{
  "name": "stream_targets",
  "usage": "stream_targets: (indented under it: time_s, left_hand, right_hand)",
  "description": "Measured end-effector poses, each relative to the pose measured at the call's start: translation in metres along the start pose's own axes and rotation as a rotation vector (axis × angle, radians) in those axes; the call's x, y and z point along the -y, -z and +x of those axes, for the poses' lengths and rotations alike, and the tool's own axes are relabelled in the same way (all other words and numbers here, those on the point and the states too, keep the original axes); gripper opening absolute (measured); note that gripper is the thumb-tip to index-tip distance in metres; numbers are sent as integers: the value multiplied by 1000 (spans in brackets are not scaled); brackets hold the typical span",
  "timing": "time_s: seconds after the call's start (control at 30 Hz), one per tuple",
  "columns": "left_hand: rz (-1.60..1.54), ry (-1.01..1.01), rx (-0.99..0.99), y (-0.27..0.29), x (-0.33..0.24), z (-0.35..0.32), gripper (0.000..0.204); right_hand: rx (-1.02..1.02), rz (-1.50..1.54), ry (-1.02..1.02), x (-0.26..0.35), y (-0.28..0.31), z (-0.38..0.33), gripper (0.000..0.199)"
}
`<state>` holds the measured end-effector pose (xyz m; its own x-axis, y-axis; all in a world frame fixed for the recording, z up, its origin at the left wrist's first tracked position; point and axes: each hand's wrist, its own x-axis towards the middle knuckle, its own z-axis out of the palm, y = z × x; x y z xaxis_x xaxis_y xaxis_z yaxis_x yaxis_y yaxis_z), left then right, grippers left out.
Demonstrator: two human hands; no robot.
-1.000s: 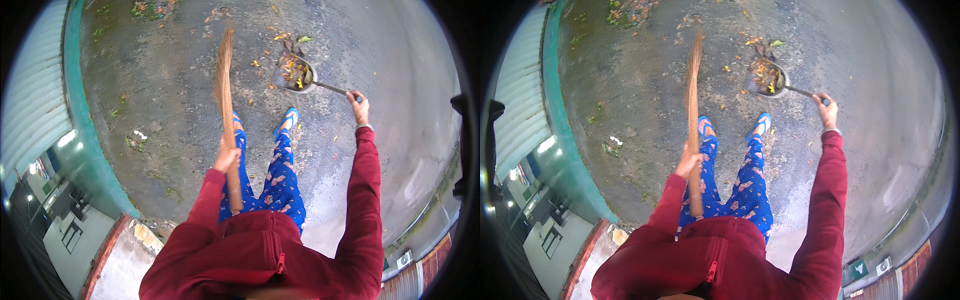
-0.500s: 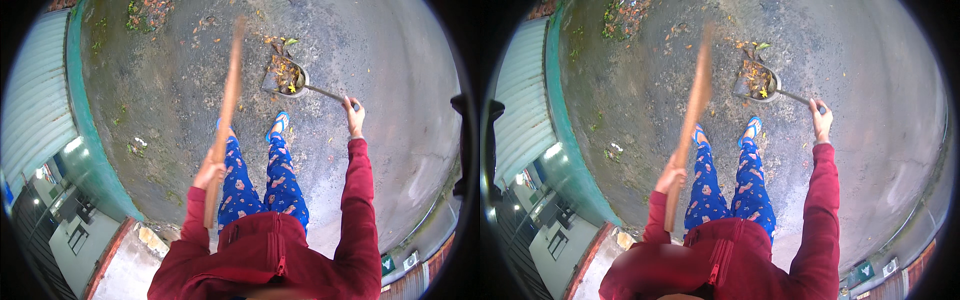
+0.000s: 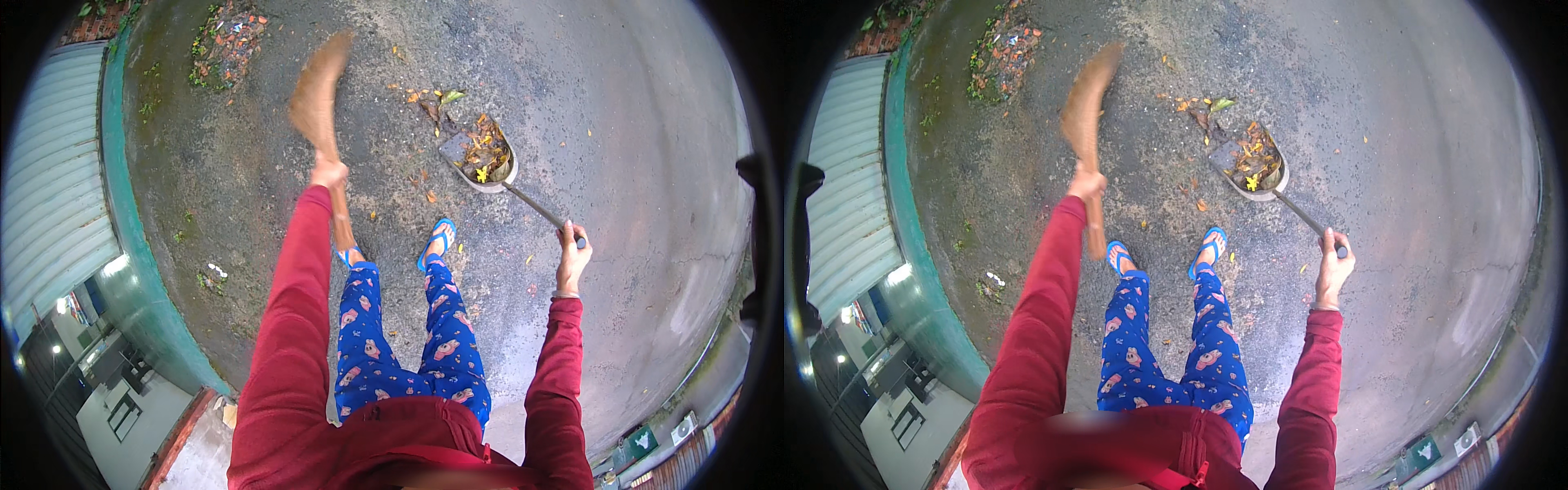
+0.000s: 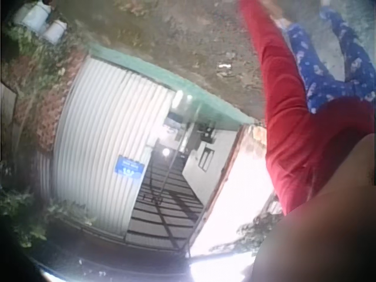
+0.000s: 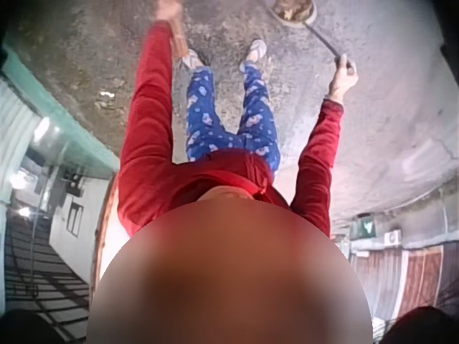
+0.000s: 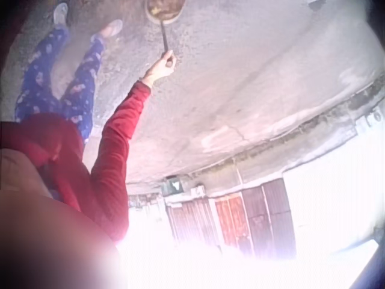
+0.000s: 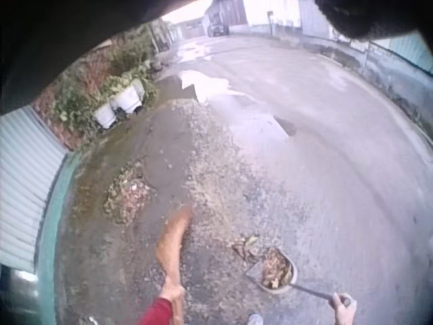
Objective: The person sweeps scattered leaves and debris on a concrete surface using a broom and dustpan. They gather the debris into piles, scoop it into the dustpan, and carry it to a green waste bin, then return to continue sweeping.
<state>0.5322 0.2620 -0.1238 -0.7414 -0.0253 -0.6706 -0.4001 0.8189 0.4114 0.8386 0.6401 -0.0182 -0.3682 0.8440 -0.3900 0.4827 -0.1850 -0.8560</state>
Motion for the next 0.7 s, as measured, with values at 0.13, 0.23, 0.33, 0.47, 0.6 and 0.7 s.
stream_targets:
  time_s: [0.13,0.23,0.33,0.47,0.6,0.7]
  left_hand:
    - [391,45,240,-56,-3,-93,86]
    - [408,66,487,-45,-7,-147,87]
    - [187,17,663,-1,-9,-182,87]
    - [3,44,717,47,-18,-196,87]
    - [71,-47,434,25,-39,-160,89]
    - [43,14,354,-39,-47,-148,90]
  right_hand:
    - [-26,-91,39,-4,-11,3,21]
    - [-35,-209,68,-2,-19,13,24]
    - [-52,-347,72,1,-26,26,29]
    - [-55,-391,55,0,-28,41,31]
    - [-37,-360,73,-3,-21,42,29]
    - [-20,-317,79,-3,-16,38,24]
